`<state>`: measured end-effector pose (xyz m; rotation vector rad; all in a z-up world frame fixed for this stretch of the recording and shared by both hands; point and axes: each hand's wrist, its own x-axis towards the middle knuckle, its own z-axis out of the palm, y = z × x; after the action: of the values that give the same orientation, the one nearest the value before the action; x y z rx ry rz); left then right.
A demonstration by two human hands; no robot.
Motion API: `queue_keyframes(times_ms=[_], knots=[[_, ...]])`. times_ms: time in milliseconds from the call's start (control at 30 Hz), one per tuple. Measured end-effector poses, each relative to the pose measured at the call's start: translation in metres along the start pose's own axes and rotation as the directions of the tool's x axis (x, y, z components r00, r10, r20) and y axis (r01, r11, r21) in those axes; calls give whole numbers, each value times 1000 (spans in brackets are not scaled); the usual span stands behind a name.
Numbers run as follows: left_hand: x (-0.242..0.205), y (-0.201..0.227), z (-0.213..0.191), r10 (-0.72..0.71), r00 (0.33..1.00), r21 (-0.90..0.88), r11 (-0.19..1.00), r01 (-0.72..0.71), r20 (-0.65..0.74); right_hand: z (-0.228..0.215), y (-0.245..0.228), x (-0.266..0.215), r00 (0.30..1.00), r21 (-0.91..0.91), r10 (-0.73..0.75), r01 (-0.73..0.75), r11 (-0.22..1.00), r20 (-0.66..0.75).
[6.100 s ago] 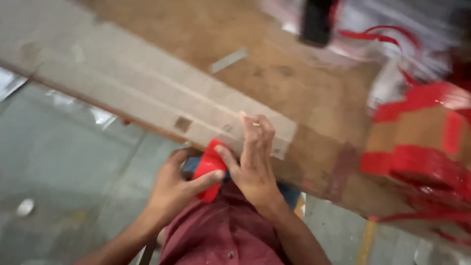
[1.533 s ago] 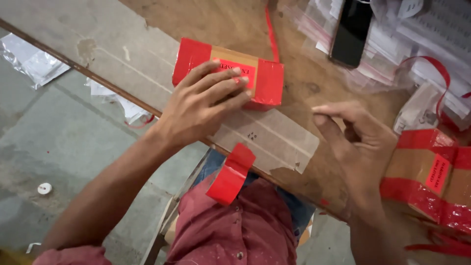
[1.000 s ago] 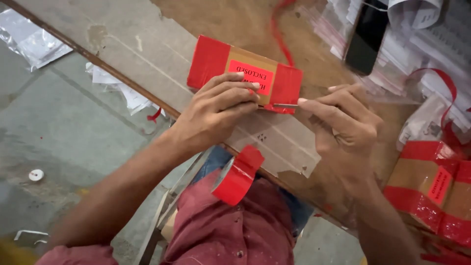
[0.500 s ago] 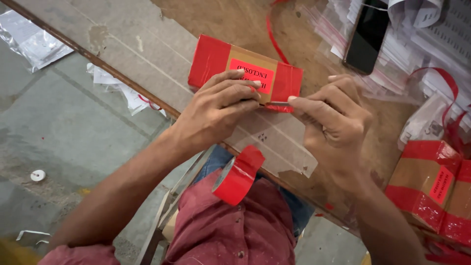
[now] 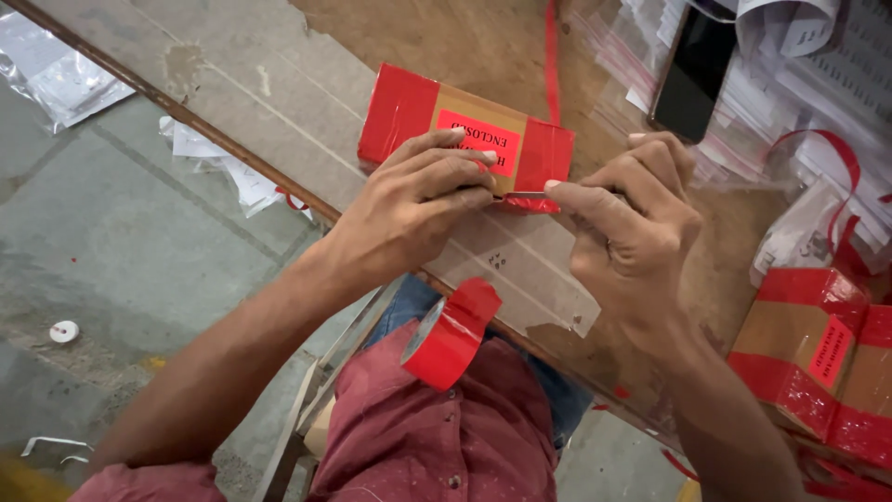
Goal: The person is using red tape to seal several small cardboard boxes on a workbench.
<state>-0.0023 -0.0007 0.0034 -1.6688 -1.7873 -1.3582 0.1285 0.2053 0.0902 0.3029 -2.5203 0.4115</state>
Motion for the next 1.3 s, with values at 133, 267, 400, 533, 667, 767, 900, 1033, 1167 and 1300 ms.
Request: queue_keyframes(times_ms=[133,267,400,533,667,767,900,1033,1167,1300], knots=[[-2,-1,2,-1,1000,6,1000,1,-6,1,1,2,1000,-5,-20,20,1000,-1],[0,0,1,1,1000,-5,1000,-1,-18,2,-4,6,999,-26,-54,53,998,0],[2,2,0,-8,1000,4,1000,8,-18,2,-5,9,998,-34,-64,64,997,2],[4,3,1,-29,999,20,999,29,-13,3,-1,7,1000,15,-3,3,1000,-4],[5,2,-1,-47,999,20,999,47,8,6,-3,6,999,80,33,-32,996,-18],[2,2,1,-49,999,10,999,49,2,9,-1,5,999,92,42,-43,995,13],[2,1,2,-54,999,13,998,54,-8,10,-3,11,999,54,-8,6,999,36],[2,2,1,-73,997,4,997,73,-14,8,0,12,992,-24,-112,114,993,66],[1,1,1,-110,994,6,994,110,-11,4,0,9,982,-70,-148,156,985,118],[2,1,-1,-108,994,3,994,108,3,-6,0,16,967,-82,-183,200,976,178]])
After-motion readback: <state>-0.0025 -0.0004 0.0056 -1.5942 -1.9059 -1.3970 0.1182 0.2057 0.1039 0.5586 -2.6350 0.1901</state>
